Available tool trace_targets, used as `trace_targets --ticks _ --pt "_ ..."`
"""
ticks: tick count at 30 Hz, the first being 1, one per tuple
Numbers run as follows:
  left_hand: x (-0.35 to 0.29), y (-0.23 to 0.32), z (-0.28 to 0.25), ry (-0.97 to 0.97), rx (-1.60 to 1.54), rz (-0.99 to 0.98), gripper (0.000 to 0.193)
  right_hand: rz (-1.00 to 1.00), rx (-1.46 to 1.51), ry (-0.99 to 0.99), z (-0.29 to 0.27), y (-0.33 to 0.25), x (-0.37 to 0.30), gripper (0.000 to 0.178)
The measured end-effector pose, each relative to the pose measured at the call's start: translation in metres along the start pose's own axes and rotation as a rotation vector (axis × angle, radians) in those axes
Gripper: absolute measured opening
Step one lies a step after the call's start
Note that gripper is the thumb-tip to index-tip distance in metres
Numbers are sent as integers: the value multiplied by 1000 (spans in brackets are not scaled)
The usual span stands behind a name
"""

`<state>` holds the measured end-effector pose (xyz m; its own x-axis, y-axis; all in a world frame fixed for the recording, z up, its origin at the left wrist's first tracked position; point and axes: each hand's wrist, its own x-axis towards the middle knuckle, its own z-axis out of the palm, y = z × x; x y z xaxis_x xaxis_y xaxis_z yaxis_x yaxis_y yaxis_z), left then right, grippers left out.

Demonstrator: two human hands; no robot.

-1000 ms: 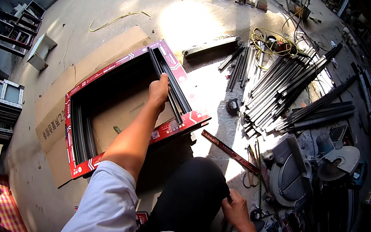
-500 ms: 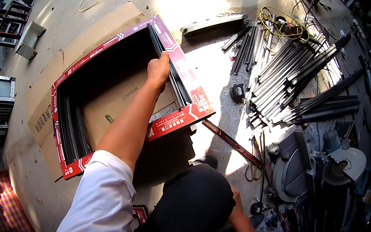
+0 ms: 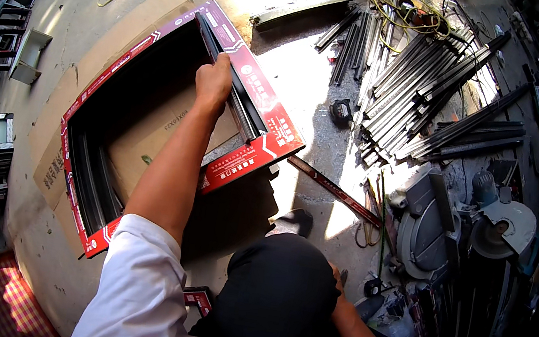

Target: The person measures and cuts red and black metal profiles using a miter saw. They repeatedly measure the profiles, position them on the saw, cut them, and place the cut pieces into a cardboard box.

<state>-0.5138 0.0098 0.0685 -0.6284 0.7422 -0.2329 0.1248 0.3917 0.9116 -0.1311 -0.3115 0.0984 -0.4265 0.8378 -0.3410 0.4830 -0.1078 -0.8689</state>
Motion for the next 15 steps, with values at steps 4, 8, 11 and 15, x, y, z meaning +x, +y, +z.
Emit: trace_targets --ticks 4,8,11,15 --pt "-16 11 -6 -77 -21 -27 61 64 28 24 -6 -3 -1 33" --pt "-18 13 -15 -101 -1 -3 56 13 -81 22 -11 -15 4 33" --pt "-8 2 -29 -137 24 -42 55 -10 -77 30 -8 -10 8 34" --pt "-10 0 -14 -181 5 -63 53 10 -49 29 -10 -10 9 33"
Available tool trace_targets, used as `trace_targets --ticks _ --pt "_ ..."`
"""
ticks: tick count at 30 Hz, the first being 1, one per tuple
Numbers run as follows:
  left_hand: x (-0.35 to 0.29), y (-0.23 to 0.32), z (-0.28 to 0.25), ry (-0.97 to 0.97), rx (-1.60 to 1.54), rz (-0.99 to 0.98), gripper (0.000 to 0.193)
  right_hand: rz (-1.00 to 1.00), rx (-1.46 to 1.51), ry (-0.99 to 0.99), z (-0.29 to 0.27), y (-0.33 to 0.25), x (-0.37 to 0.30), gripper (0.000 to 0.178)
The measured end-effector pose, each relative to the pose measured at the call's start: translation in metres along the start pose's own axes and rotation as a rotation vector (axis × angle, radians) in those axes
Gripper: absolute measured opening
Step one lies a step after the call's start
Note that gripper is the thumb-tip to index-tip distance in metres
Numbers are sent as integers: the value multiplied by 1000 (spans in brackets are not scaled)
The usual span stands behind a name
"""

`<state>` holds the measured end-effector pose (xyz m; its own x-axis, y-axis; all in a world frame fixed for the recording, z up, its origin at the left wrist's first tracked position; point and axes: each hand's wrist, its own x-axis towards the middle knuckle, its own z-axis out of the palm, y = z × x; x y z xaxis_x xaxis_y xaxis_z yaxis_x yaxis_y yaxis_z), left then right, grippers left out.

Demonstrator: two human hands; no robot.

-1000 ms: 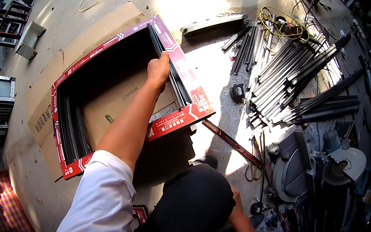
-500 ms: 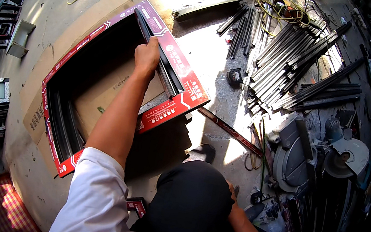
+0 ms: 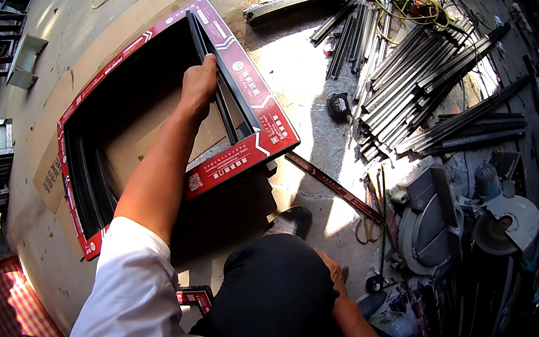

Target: The person measures and cuts red and black metal profiles using a miter saw. They repeatedly measure the profiles, position them on the saw, cut them, and place the cut pieces into a cardboard box.

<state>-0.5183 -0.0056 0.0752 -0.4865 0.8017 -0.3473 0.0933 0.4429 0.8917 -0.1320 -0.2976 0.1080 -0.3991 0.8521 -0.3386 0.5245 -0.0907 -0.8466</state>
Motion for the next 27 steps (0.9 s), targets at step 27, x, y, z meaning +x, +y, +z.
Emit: trace_targets --ticks 27 --pt "12 -1 25 125 -57 -5 68 -89 -62 71 3 13 3 19"
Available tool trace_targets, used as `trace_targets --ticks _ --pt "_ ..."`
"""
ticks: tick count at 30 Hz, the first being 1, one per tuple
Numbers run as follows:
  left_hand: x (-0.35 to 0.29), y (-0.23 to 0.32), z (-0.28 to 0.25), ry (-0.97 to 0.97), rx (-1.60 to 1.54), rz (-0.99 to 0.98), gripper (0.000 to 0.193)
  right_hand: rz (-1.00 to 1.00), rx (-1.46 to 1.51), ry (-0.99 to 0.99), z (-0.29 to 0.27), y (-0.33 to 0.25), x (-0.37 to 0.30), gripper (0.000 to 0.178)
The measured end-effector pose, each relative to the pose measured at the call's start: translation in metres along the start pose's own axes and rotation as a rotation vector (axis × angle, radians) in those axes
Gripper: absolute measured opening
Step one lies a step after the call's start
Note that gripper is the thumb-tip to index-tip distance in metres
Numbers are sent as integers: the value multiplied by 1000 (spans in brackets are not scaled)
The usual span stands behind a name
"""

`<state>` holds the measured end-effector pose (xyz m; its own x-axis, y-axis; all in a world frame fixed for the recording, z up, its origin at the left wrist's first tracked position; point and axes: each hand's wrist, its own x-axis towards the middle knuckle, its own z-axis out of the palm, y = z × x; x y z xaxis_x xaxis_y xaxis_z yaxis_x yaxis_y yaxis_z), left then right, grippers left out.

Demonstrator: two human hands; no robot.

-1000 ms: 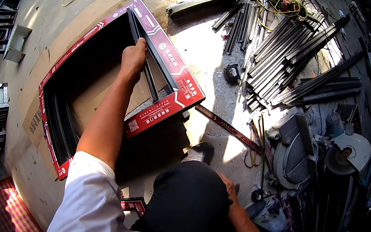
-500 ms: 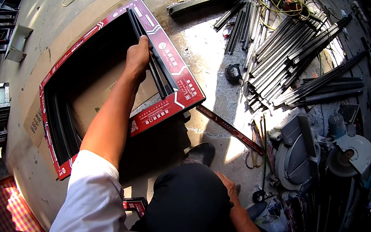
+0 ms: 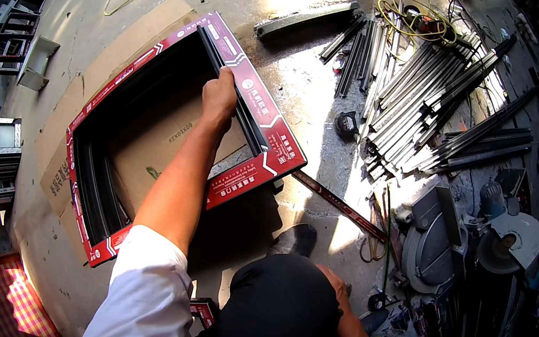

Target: The person measures and cuts red and black metal profiles using a miter saw. They repeatedly measure the profiles, position them on the saw, cut them, and place the cut pieces into a cardboard box.

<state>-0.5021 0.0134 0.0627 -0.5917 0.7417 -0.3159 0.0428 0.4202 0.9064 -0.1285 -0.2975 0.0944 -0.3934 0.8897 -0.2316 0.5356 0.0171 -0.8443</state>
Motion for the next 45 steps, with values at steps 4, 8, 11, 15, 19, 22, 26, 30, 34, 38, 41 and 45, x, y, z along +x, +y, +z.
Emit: trace_targets --ticks 4,8,11,15,19,22,26,30,34,38,41,45 --pt "-3 3 3 14 58 -1 69 -2 -13 6 -1 2 1 19" --pt "2 -4 -1 49 89 35 71 78 8 16 -7 -14 7 18" --pt "2 -2 1 51 114 29 71 37 -11 49 -8 -15 10 17" --pt "-2 -1 3 65 84 62 71 105 0 43 -12 -24 13 17" --pt "-4 -1 4 133 89 100 71 87 12 36 -9 -20 15 17" --pt "-6 -1 5 157 90 89 68 81 11 30 -9 -20 15 17" --pt "2 -10 12 113 -95 71 65 123 -1 5 -14 -27 19 16" --pt "10 -18 7 79 -168 51 63 101 -13 -5 -8 -21 22 16" --pt "-4 -6 14 60 -187 30 59 117 -2 -10 -8 -15 25 15" --pt "-2 -8 7 -31 -330 10 50 229 83 -12 -16 -25 41 16" --pt "0 -12 4 47 -257 44 53 188 36 105 -25 -38 78 19" --pt "-3 -8 13 52 -247 44 56 -54 -114 366 -34 -77 151 25"
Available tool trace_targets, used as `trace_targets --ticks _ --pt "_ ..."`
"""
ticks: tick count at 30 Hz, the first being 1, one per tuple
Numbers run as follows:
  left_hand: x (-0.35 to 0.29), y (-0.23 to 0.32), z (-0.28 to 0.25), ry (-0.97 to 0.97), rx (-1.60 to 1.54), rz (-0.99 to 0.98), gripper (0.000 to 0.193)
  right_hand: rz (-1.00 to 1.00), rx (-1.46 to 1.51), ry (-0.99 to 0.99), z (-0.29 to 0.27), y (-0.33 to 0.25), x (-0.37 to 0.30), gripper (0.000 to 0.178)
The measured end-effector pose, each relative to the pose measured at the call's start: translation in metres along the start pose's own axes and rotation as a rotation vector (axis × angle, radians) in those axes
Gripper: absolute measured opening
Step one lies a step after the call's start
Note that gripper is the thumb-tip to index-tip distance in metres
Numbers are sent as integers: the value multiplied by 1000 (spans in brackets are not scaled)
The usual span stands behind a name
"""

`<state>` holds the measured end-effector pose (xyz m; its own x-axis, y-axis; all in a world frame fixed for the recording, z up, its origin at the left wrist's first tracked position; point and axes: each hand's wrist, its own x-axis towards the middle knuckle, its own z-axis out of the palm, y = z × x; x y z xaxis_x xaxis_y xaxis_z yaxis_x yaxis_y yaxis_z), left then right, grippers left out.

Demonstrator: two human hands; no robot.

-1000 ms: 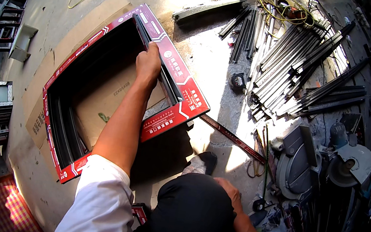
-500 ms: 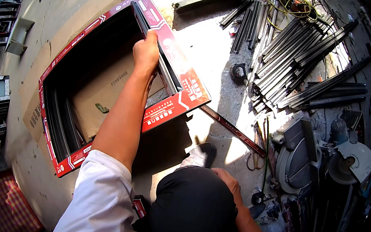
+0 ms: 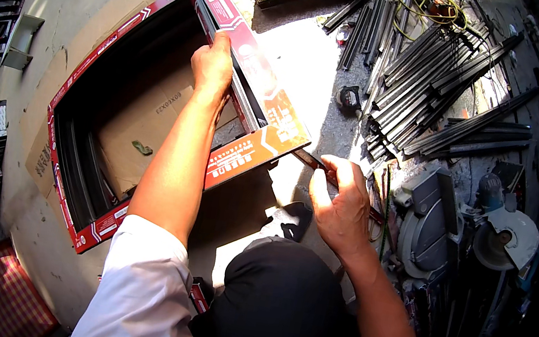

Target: The person measures and cuts red and black metal profiles using a miter saw. They repeatedly measure the profiles, position them on the saw, cut them, and place the cut pieces into a cardboard box.

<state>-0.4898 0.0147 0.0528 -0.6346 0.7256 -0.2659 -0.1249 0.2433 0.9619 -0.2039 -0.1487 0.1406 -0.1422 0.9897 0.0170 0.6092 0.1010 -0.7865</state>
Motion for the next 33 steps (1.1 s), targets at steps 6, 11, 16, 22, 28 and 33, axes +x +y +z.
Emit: trace_targets --ticks 6,11,16,22,28,33 --pt "9 -8 -7 -21 -17 9 57 -494 -349 21 49 -50 83 73" --pt "10 -4 -9 -15 54 9 59 -111 -433 -225 81 -68 102 102" --pt "-3 8 -3 -33 69 -35 60 -63 -402 -254 81 -62 107 107" --pt "4 3 -10 29 217 25 67 -78 -400 -274 84 -67 107 105" --pt "7 0 -10 -38 139 11 58 -79 -426 -256 83 -66 105 102" --pt "0 9 -9 -17 291 67 65 -78 -414 -232 80 -66 103 100"
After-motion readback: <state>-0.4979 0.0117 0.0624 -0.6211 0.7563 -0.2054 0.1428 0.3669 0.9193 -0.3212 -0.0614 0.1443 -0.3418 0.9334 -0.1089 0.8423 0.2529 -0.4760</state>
